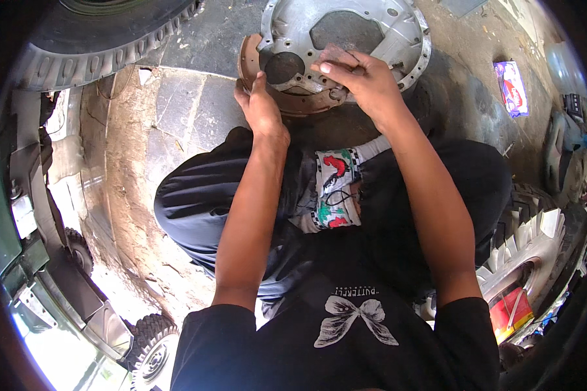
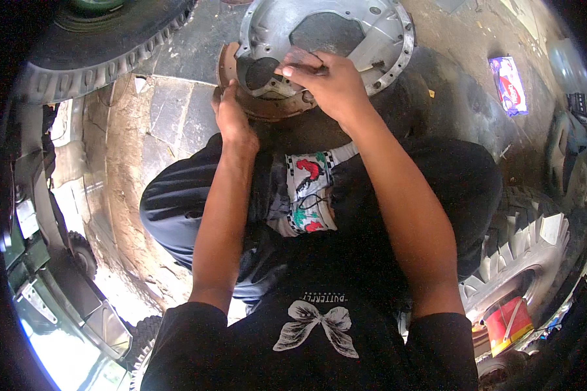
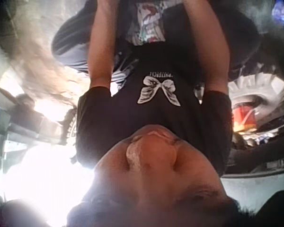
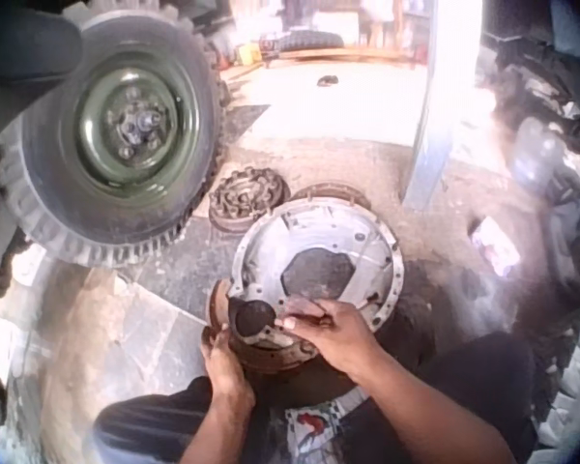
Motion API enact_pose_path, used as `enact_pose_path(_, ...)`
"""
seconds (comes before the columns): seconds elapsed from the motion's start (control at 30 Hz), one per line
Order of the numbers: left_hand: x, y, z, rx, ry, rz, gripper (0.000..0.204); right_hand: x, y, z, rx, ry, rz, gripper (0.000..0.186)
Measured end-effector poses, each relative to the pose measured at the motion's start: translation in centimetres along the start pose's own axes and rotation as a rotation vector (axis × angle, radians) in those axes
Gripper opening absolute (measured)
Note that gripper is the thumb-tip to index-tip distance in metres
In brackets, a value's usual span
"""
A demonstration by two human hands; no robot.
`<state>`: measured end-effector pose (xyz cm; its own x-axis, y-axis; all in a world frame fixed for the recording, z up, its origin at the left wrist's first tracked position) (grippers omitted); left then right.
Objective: The person sits on the floor and works on a brake drum assembly, repeatedly inserting and adjusting small metal pins or clips into the brake shoe mechanism. The hands manipulate the components by hand without visible tools.
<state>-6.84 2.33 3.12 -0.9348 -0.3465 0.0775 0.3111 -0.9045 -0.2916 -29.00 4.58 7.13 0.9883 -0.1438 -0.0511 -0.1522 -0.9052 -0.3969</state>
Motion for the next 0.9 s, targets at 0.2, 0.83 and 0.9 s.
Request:
enact_pose_path(0.2,0.2,-0.2,0.5,0.004,-0.035,-0.012,0.084,-0.2,0.5,-0.1,-0.06,0.032,0.039,0.047)
enact_pose_path(0.83,5.1,-2.8,6.6,0.601,0.04,-0.397,0.019,0.8,0.2,-0.5,0.113,0.261,-0.128,0.047)
enact_pose_path(0.9,5.6,-3.1,6.2,0.555,0.01,-0.481,0.016,0.8,0.5,0.0,0.105,0.303,-0.106,0.048)
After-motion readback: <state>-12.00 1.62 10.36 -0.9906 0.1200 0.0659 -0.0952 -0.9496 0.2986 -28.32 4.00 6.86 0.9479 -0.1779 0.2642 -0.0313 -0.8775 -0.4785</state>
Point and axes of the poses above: each hand's wrist, its own y-axis towards the middle knuckle, its own x-axis out of the palm, z = x × y, the point moved 8 cm from there along y, towards the middle knuckle, and after that the axes turned 11 degrees about x, right-handed, at the moved point
